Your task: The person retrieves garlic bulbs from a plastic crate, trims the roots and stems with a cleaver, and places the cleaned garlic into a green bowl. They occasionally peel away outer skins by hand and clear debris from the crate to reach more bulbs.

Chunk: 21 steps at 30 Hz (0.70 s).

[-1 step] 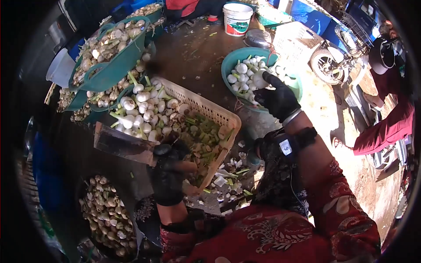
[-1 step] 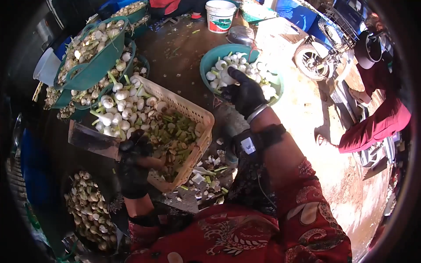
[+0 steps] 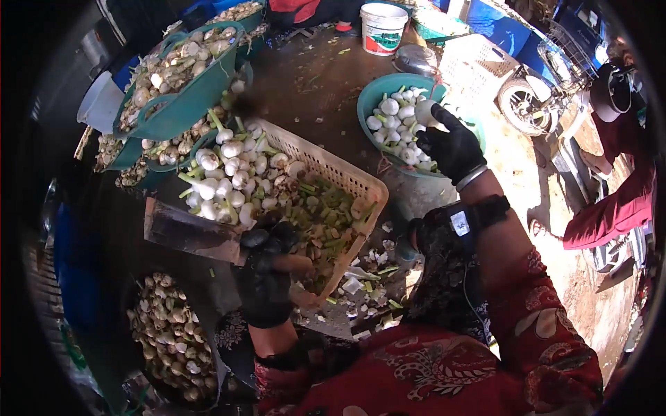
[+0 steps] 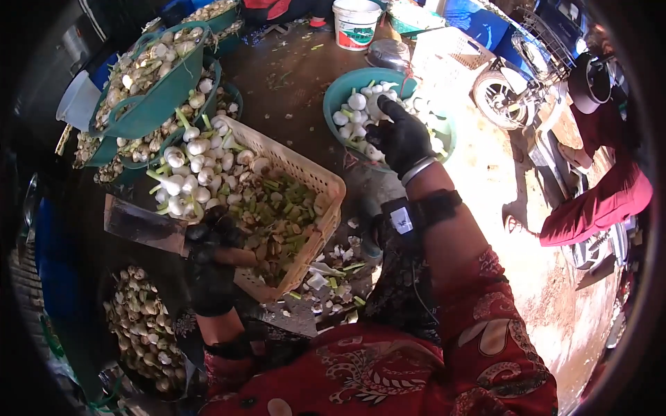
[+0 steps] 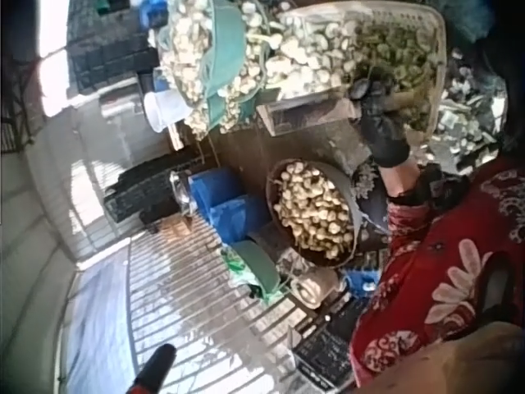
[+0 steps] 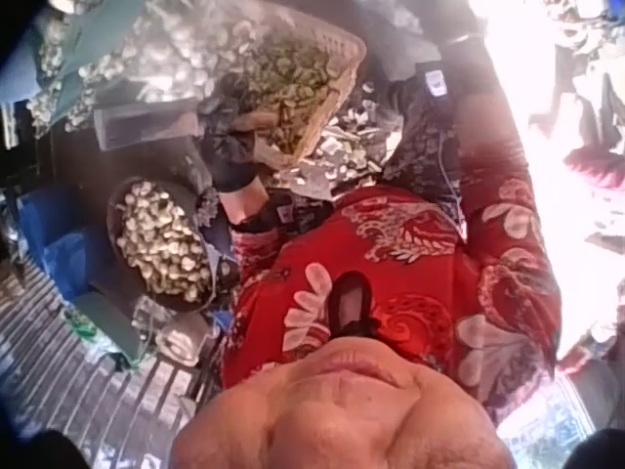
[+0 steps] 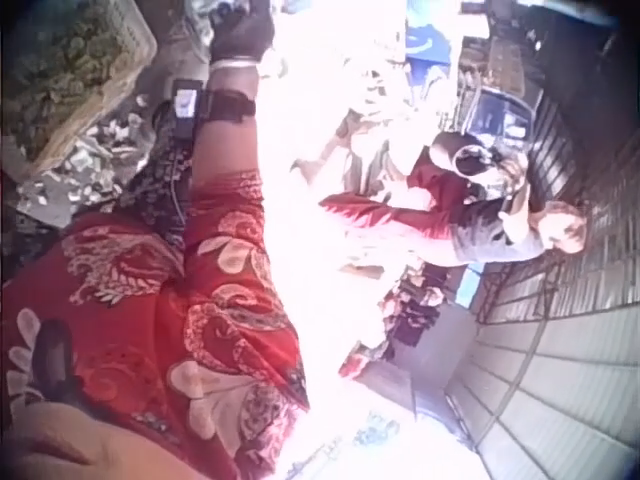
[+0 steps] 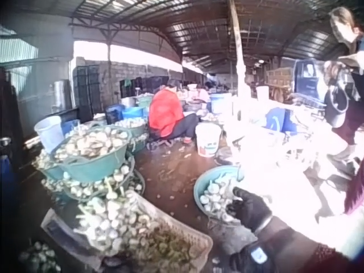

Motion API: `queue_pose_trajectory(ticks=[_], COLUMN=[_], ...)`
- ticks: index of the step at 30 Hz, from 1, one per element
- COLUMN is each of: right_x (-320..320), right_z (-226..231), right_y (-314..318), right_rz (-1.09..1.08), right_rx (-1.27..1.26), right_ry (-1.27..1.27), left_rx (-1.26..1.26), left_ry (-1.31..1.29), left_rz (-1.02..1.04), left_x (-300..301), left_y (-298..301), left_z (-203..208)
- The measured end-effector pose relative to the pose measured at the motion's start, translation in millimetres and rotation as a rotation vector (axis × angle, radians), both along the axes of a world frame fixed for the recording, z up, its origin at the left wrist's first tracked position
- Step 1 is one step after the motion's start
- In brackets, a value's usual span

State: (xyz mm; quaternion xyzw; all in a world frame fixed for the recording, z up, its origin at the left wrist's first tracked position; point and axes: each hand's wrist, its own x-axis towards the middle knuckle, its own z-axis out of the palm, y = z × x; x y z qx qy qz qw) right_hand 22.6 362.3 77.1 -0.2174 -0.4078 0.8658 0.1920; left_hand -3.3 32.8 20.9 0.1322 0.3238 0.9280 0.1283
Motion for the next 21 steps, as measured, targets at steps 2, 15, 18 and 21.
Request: queue_pose_trajectory(ticks=[2,15,18,21], right_x=[-19.3,-209.3,-258.4,-286.3], right_z=[-4.5,-194.0,-261.8,-276.5], right_y=[5.5,-136.0,-173.4,-212.4], right_rz=[-0.107,0.805,0.445,0.552], right_rx=[0.08,0.888,0.846,0.633], right_ry=[-0.022,-0.384,0.094,0.112], left_rx=[-0.105,-0.488,-0.544,-0.595], left_ry=[0.063,-0.263,-0.326,-0.453], left_rz=[0.094,0.376,0.375,0.399], left_x=[0.4,-6.1,-10.7,-18.2], left_y=[-8.8,-18.8,-31.0,-33.8], left_z=[2.1,5.5,8.8,4.8])
